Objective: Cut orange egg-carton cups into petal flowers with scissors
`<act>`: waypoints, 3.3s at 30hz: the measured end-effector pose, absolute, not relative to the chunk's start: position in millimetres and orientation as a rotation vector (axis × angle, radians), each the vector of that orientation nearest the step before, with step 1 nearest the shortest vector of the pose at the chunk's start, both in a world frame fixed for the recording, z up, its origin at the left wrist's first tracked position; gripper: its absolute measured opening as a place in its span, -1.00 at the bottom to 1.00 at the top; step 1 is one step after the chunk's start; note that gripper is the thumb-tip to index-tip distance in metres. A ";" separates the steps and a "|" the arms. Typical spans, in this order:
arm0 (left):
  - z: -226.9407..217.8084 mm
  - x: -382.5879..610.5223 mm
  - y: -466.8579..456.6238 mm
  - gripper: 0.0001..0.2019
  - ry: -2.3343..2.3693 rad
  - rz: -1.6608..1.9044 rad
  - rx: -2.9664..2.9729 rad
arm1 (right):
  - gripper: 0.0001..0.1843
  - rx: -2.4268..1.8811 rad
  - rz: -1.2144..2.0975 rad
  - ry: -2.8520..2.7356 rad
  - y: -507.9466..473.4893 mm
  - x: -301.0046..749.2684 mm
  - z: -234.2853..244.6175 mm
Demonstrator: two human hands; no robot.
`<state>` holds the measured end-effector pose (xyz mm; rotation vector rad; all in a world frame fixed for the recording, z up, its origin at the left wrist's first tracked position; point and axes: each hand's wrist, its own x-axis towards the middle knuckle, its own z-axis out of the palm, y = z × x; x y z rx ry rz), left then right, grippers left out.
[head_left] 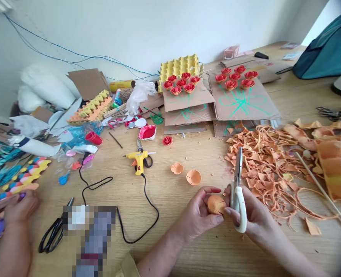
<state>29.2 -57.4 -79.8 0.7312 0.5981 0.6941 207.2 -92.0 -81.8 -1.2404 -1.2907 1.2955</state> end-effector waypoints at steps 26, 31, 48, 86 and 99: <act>-75.5 27.1 -53.1 -0.52 0.762 1.017 0.692 | -0.83 -1.416 0.785 -1.799 -95.7 211.6 -80.6; -70.5 19.6 -45.5 -0.55 0.816 1.105 0.612 | -0.86 -1.402 0.815 -1.952 -92.3 213.6 -70.8; -70.8 15.6 -47.6 -0.55 0.802 1.134 0.706 | -0.93 -1.434 0.673 -2.171 -88.6 210.2 -70.3; -67.2 19.8 -53.3 -0.53 0.725 1.048 0.766 | -0.80 -1.260 0.630 -2.220 -88.4 212.1 -64.7; -64.8 20.2 -52.3 -0.52 0.744 1.086 0.766 | -0.78 -1.232 0.633 -2.202 -90.1 213.0 -65.4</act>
